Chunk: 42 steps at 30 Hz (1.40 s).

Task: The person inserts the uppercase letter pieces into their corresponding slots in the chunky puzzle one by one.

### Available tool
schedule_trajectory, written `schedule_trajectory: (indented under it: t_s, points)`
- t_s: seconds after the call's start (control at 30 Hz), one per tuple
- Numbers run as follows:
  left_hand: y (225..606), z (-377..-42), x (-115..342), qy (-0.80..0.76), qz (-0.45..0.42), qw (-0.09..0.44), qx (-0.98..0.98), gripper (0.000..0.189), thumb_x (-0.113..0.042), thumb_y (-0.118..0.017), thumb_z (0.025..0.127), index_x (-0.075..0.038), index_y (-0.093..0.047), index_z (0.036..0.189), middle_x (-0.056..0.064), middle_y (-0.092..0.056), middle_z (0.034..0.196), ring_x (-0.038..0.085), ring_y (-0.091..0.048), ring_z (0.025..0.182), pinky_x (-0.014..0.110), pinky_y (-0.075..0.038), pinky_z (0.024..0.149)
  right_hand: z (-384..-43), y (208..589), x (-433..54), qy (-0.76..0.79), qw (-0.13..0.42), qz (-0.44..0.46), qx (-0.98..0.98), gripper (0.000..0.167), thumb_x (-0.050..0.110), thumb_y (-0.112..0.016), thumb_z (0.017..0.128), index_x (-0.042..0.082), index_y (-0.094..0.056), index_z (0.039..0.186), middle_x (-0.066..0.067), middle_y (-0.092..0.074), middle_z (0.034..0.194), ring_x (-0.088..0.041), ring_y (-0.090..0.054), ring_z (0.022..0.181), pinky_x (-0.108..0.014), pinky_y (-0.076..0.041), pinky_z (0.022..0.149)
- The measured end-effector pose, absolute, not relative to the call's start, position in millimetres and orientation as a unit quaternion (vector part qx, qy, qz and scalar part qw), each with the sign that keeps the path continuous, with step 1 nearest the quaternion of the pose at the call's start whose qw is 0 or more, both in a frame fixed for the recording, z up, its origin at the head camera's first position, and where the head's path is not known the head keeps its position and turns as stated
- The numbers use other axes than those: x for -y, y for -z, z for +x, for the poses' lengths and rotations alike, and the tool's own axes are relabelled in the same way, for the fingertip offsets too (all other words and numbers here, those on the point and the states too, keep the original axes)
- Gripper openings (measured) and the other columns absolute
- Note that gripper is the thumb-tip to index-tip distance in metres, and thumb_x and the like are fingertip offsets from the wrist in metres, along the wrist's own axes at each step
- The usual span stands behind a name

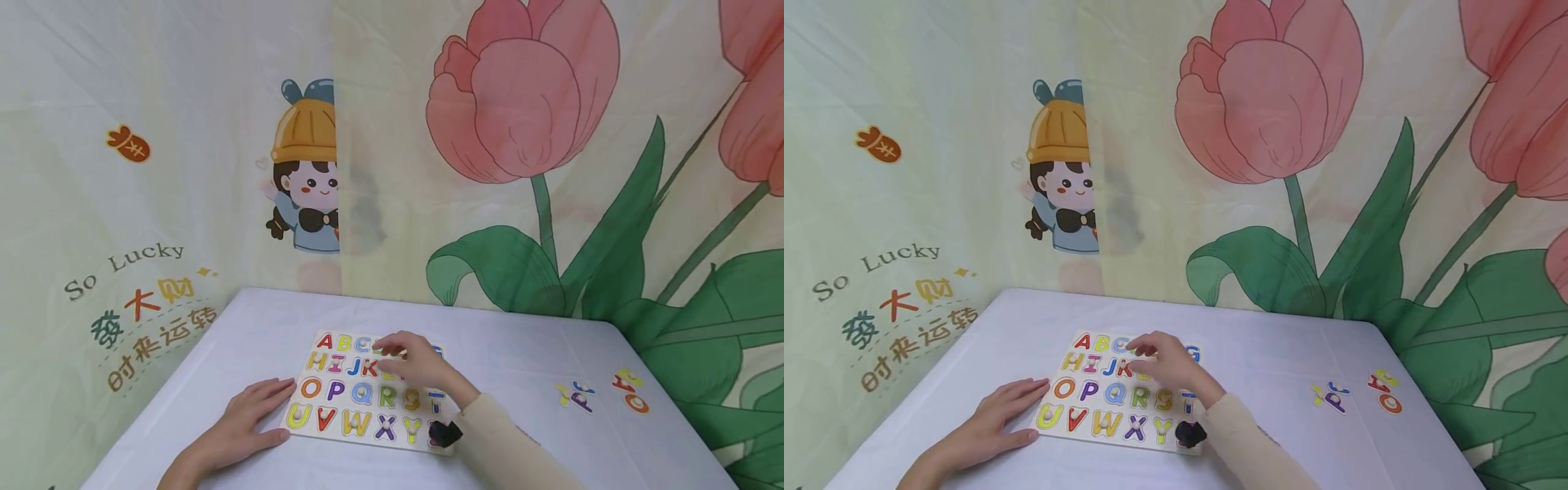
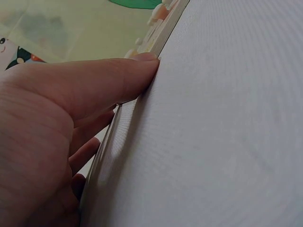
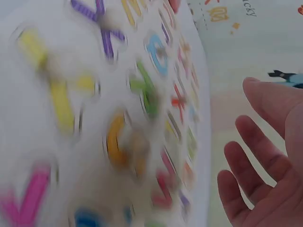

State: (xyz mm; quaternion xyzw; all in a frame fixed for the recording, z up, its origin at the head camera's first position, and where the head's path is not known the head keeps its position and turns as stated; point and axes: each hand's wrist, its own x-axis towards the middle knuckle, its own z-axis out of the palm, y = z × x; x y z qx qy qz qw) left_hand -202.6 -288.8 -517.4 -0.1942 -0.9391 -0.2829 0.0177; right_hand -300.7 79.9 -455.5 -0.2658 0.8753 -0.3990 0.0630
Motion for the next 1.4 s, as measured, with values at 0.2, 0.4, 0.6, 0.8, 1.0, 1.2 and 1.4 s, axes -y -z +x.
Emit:
schedule_trajectory:
  t_s: [0.2,0.4,0.6,0.8,1.0,1.2,1.4]
  points:
    - [521.2,-200.0,291.1,0.286,-0.204,0.043,0.935,0.076,-0.052,-0.079,0.09,-0.018,-0.058,0.155,0.002,-0.052,0.16,0.037,-0.039,0.148,0.06,-0.025,0.112,-291.9,427.3,-155.2,0.347,0.03,-0.308,-0.886,0.027,0.018,-0.08,0.097,0.015,-0.078,0.124,0.001,-0.073,0.109,-0.012,-0.062,0.097,-0.03,-0.056,0.087]
    - [519.4,-200.8,290.6,0.287,-0.197,0.025,0.937,0.077,-0.054,-0.078,0.091,-0.019,-0.055,0.157,0.001,-0.05,0.162,0.038,-0.038,0.15,0.065,-0.026,0.114,-278.0,420.1,-246.5,0.286,-0.007,-0.302,-0.909,0.023,0.012,-0.081,0.095,0.019,-0.079,0.116,0.009,-0.072,0.106,-0.006,-0.062,0.093,-0.027,-0.057,0.08]
    - [515.7,-202.0,290.0,0.291,-0.197,0.014,0.936,0.078,-0.055,-0.077,0.091,-0.018,-0.055,0.157,0.002,-0.05,0.162,0.038,-0.037,0.15,0.067,-0.025,0.114,-267.4,432.7,-334.8,0.234,-0.011,-0.293,-0.927,0.021,0.009,-0.083,0.092,0.016,-0.079,0.112,0.005,-0.072,0.101,-0.005,-0.062,0.09,-0.028,-0.057,0.076]
    - [517.1,-203.4,291.2,0.285,-0.189,0.01,0.94,0.078,-0.055,-0.078,0.091,-0.02,-0.055,0.157,0.0,-0.049,0.163,0.039,-0.036,0.151,0.067,-0.025,0.114,-264.1,447.9,-386.9,0.204,-0.007,-0.298,-0.932,0.018,0.009,-0.085,0.089,0.014,-0.079,0.105,0.008,-0.07,0.097,-0.008,-0.065,0.087,-0.03,-0.058,0.072]
    - [517.3,-203.1,289.7,0.286,-0.193,0.016,0.938,0.077,-0.055,-0.077,0.091,-0.02,-0.056,0.156,0.001,-0.049,0.163,0.039,-0.036,0.151,0.067,-0.024,0.114,-264.2,459.5,-407.4,0.182,0.004,-0.289,-0.94,0.016,0.013,-0.088,0.086,0.019,-0.081,0.1,0.012,-0.066,0.094,-0.005,-0.065,0.086,-0.028,-0.057,0.071]
    - [515.6,-201.5,288.9,0.288,-0.203,0.028,0.936,0.077,-0.054,-0.078,0.091,-0.018,-0.056,0.156,0.002,-0.051,0.161,0.039,-0.038,0.15,0.065,-0.025,0.113,-265.5,464.7,-409.8,0.178,-0.001,-0.278,-0.944,0.015,0.014,-0.089,0.085,0.019,-0.083,0.097,0.014,-0.065,0.091,-0.002,-0.062,0.083,-0.027,-0.055,0.068]
    - [514.7,-200.6,289.5,0.287,-0.195,0.014,0.938,0.078,-0.054,-0.077,0.091,-0.018,-0.055,0.157,0.001,-0.05,0.162,0.039,-0.037,0.15,0.067,-0.025,0.114,-264.1,460.3,-402.6,0.166,0.008,-0.274,-0.947,0.013,0.015,-0.089,0.084,0.019,-0.084,0.095,0.015,-0.063,0.089,0.002,-0.059,0.08,-0.025,-0.054,0.066]
